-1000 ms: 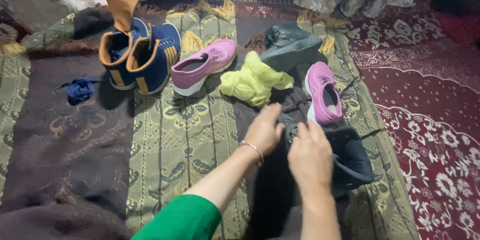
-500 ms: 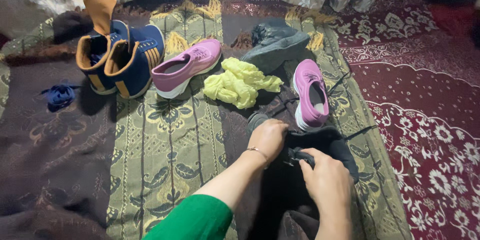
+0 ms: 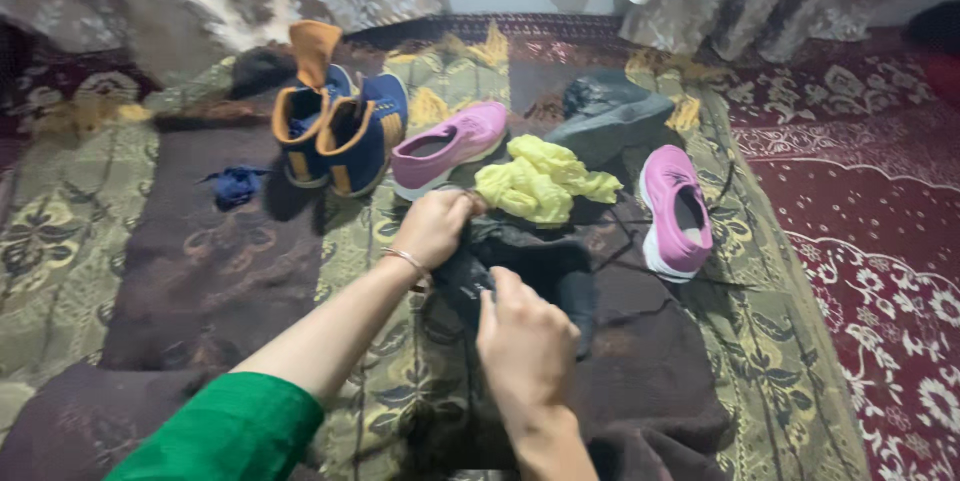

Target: The person removes a yellow cloth from a pink shoe, then picks up a black high-top sneaker and begins threading its laces through the eyelets. The person continues to lace the shoe by hand, pulling the laces through each eyelet in sequence.

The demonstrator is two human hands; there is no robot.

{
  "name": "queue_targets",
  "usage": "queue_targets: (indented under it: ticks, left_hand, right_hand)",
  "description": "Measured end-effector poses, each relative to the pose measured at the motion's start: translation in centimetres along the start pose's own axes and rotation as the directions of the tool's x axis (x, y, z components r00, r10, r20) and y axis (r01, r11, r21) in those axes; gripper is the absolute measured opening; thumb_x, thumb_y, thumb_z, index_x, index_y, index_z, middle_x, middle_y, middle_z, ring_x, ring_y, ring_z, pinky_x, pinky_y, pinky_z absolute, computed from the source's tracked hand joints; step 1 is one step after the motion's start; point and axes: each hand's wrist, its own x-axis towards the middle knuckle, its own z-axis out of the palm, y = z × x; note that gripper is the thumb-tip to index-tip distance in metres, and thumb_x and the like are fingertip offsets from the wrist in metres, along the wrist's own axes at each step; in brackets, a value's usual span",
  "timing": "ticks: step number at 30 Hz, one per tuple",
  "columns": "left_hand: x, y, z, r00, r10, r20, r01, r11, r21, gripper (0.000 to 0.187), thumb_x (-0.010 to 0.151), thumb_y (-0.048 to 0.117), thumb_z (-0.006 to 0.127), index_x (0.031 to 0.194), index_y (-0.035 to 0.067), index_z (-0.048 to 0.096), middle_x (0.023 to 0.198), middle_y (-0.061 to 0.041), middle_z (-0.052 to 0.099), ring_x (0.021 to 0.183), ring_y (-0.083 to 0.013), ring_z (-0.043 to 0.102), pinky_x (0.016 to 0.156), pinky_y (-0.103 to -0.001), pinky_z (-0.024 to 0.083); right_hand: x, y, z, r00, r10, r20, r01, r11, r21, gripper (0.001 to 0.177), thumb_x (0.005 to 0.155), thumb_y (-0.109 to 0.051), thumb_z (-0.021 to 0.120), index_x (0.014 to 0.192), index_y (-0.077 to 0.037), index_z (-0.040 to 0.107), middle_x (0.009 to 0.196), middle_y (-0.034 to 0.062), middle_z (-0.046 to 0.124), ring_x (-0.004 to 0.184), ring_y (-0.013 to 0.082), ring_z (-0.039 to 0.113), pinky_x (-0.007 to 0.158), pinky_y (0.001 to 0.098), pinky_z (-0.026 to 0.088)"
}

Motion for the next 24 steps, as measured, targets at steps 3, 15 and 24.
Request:
queue_targets:
  ticks: [3, 15, 24]
  left_hand:
    - [-1.1, -3.1, -3.5, 0.929, -0.36, 0.088, 0.37, 0.917, -0.151, 0.051, 0.106, 0.034, 0.046, 0.086, 0.0, 0.078, 0.081, -0.011, 0.077, 0.076, -0.0244, 0.071, 0.072, -0.037, 0.056]
    - [-5.4, -4.9, -13.8, 0.775, -0.617, 0.137, 0.547, 0.546, -0.635, 0.041, 0.108, 0.035, 0.043, 0.118, 0.008, 0.073, 0.097, -0.005, 0.072, 0.082, -0.0134, 0.066, 0.075, -0.029, 0.052]
    - [-6.4, -2.1, -17.0, 0.855, -0.473, 0.211, 0.47, 0.535, -0.702, 0.03, 0.103, 0.008, 0.06, 0.128, 0.0, 0.073, 0.104, -0.005, 0.05, 0.079, -0.0144, 0.042, 0.077, -0.03, 0.033]
  right_hand:
    - [-0.9, -3.9, 2.7, 0.993, -0.09, 0.071, 0.085, 0.994, 0.068, 0.039, 0.09, -0.027, 0.066, 0.126, -0.011, 0.063, 0.09, 0.0111, 0.076, 0.072, 0.0327, 0.073, 0.062, 0.0459, 0.057]
    - [-2.0, -14.5, 6.8, 0.957, -0.254, 0.138, 0.176, 0.891, 0.419, 0.054, 0.089, -0.025, 0.062, 0.134, 0.003, 0.052, 0.116, 0.0258, 0.067, 0.083, 0.0464, 0.069, 0.074, 0.0514, 0.056]
    - [5.4, -3.0, 9.2, 0.997, -0.058, 0.058, 0.032, 0.926, 0.375, 0.033, 0.087, -0.013, 0.052, 0.113, -0.008, 0.071, 0.116, 0.0151, 0.073, 0.106, 0.0334, 0.069, 0.091, 0.0419, 0.053]
